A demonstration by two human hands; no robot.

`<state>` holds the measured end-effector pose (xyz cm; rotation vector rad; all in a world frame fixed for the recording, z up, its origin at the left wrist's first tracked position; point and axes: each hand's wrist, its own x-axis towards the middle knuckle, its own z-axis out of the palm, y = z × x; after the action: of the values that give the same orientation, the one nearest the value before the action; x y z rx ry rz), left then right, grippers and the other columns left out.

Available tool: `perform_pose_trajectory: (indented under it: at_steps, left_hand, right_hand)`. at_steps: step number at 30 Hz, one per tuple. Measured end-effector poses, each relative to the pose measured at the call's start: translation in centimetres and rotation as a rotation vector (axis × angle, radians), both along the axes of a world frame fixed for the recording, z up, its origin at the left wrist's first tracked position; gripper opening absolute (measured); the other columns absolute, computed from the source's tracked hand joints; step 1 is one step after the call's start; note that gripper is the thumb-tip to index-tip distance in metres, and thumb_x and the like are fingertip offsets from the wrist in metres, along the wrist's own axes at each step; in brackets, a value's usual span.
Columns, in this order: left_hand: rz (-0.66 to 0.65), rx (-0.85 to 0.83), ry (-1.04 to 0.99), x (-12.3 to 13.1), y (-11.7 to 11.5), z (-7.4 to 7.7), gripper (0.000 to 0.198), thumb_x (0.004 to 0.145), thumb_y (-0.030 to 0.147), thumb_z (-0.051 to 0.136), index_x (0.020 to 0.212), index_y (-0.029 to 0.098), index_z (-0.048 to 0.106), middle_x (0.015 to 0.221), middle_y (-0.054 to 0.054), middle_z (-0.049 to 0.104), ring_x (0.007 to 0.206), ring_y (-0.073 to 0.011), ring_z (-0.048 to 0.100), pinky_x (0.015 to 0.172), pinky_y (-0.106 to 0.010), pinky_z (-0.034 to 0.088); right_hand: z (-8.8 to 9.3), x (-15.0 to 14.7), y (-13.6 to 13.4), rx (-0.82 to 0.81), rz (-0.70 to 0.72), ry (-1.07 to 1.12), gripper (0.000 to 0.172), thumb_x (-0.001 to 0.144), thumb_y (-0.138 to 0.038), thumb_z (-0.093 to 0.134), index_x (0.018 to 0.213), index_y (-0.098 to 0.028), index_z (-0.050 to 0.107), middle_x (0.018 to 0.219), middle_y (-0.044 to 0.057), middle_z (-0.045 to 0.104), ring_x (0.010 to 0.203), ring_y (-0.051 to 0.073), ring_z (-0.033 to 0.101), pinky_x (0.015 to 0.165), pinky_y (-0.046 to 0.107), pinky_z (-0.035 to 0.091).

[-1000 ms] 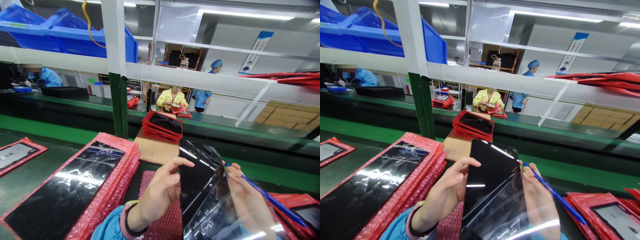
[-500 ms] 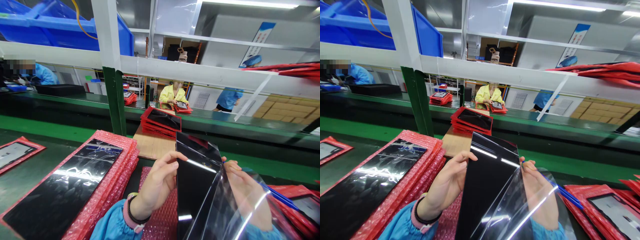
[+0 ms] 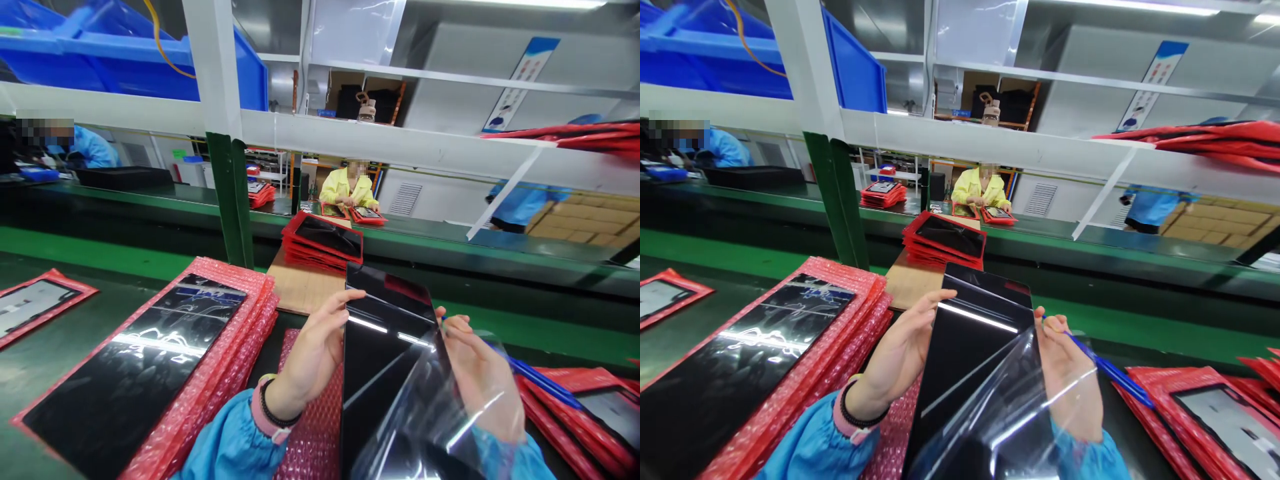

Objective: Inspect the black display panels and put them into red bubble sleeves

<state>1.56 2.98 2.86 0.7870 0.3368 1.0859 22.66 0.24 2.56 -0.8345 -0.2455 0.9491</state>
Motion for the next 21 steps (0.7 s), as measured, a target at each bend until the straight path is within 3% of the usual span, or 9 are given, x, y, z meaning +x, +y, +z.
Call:
perform_pose_trajectory:
  at_steps: [2, 4, 6, 8, 10, 16, 21]
  left_hand:
    - [0.106, 0.029, 0.008, -0.1, -0.1, -0.4, 0.034, 0.086, 0.02, 0.055, 0.119, 0.022, 0.064, 0.124, -0.002, 0.065, 0.118, -0.0152, 0.055, 0.097, -0.021, 0.04]
    - [0.191, 0.065, 0.014, -0.3, -0.2, -1.1, 0.046, 0.086, 0.025, 0.058, 0.131, 0.025, 0.055, 0.145, 0.0, 0.049, 0.138, -0.0171, 0.035, 0.111, -0.024, 0.026]
    - [0.211, 0.082, 0.081, -0.8, -0.4, -1.8, 0.068, 0.081, 0.029, 0.066, 0.143, 0.027, 0.039, 0.152, -0.002, 0.039, 0.143, -0.0212, 0.025, 0.116, -0.032, 0.02]
    - [0.194, 0.093, 0.18, -1.3, -0.7, -2.4, 0.089, 0.073, 0.025, 0.073, 0.149, 0.027, 0.026, 0.153, -0.005, 0.037, 0.143, -0.0244, 0.025, 0.116, -0.036, 0.021]
    - [0.182, 0.111, 0.246, -1.8, -1.0, -2.9, 0.097, 0.069, 0.018, 0.075, 0.15, 0.025, 0.023, 0.153, -0.007, 0.037, 0.142, -0.0244, 0.028, 0.115, -0.036, 0.022]
    - [0.214, 0.091, 0.34, -2.7, -1.5, -5.4, 0.087, 0.063, -0.001, 0.06, 0.143, 0.024, 0.039, 0.153, -0.004, 0.038, 0.142, -0.0208, 0.027, 0.117, -0.032, 0.018]
    - [0.268, -0.113, 0.486, -4.7, -1.9, -9.1, 0.061, 0.075, 0.014, 0.06, 0.135, 0.019, 0.051, 0.152, -0.007, 0.038, 0.142, -0.0243, 0.028, 0.116, -0.037, 0.02]
  right_hand:
    - [-0.6, -0.6, 0.5, 0.011, -0.043, -0.051, 0.038, 0.053, -0.003, 0.068, 0.082, -0.022, 0.054, 0.075, -0.006, 0.058, 0.094, 0.011, 0.067, 0.084, 0.014, 0.054]
    - [-1.4, -1.2, 1.2, 0.016, -0.07, -0.095, 0.046, 0.052, -0.006, 0.073, 0.091, -0.024, 0.054, 0.081, -0.006, 0.064, 0.099, 0.011, 0.066, 0.088, 0.017, 0.053]
    - [-2.3, -1.9, 1.7, 0.032, -0.078, -0.14, 0.053, 0.052, -0.01, 0.076, 0.097, -0.025, 0.053, 0.091, -0.005, 0.068, 0.105, 0.012, 0.064, 0.093, 0.021, 0.049]
    - [-3.1, -2.4, 2.2, 0.059, -0.068, -0.194, 0.056, 0.051, -0.012, 0.078, 0.098, -0.026, 0.051, 0.1, -0.004, 0.069, 0.111, 0.013, 0.061, 0.098, 0.025, 0.045]
    - [-3.8, -2.8, 2.4, 0.085, -0.044, -0.25, 0.056, 0.052, -0.014, 0.079, 0.097, -0.027, 0.05, 0.108, -0.001, 0.069, 0.116, 0.017, 0.059, 0.102, 0.031, 0.043]
    - [-6.5, -4.2, 0.9, 0.128, 0.004, -0.455, 0.041, 0.071, -0.024, 0.068, 0.104, -0.028, 0.045, 0.136, 0.01, 0.056, 0.128, 0.023, 0.05, 0.104, 0.044, 0.04]
    - [-10.0, -2.4, -1.3, 0.067, 0.048, -0.772, 0.024, 0.08, -0.029, 0.061, 0.101, -0.023, 0.052, 0.124, 0.013, 0.065, 0.121, 0.026, 0.057, 0.102, 0.045, 0.042]
